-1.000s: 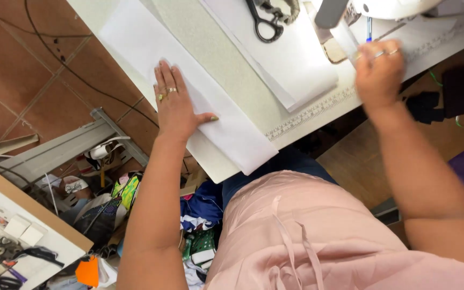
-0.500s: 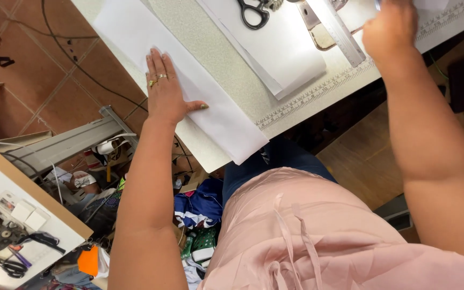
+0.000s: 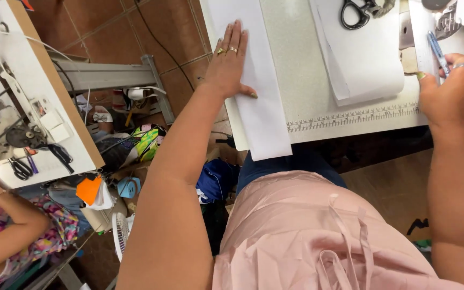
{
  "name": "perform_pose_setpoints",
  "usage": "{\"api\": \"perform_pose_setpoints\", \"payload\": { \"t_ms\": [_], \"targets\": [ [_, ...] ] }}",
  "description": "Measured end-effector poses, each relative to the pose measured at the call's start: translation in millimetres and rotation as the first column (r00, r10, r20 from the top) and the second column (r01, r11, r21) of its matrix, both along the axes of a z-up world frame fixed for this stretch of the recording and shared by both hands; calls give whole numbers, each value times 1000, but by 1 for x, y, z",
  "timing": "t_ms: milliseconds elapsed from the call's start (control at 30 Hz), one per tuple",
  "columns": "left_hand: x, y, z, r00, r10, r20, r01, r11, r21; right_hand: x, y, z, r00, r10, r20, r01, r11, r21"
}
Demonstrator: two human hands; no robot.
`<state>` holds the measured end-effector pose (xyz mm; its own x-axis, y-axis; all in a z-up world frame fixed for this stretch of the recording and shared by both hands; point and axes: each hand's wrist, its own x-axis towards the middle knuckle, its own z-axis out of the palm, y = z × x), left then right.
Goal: Measuring, marking, and cutting fabric or paper patterns on a workbench in a sewing factory.
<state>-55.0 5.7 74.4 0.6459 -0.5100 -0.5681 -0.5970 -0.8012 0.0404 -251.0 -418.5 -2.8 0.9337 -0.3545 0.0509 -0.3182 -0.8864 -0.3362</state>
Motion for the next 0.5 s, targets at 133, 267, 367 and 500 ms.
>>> {"api": "perform_pose_setpoints", "payload": {
  "t_ms": [133, 267, 367, 500],
  "targets": [
    [-2, 3, 1, 1000, -15, -10, 15, 1000, 16, 4, -21, -8, 991, -24, -131, 56, 968, 245],
    [3, 7, 0, 999, -36, 35, 35, 999, 29, -24, -41, -17, 939, 55, -339, 174, 776, 607],
    [12, 8, -2, 1000, -17, 22, 16, 999, 42, -101, -56, -29, 943, 20, -332, 251, 612, 750],
    [20, 8, 3, 1000, 6, -7, -6, 1000, 9, -194, -46, -11, 852, -23, -523, 458, 517, 723]
  ]
}}
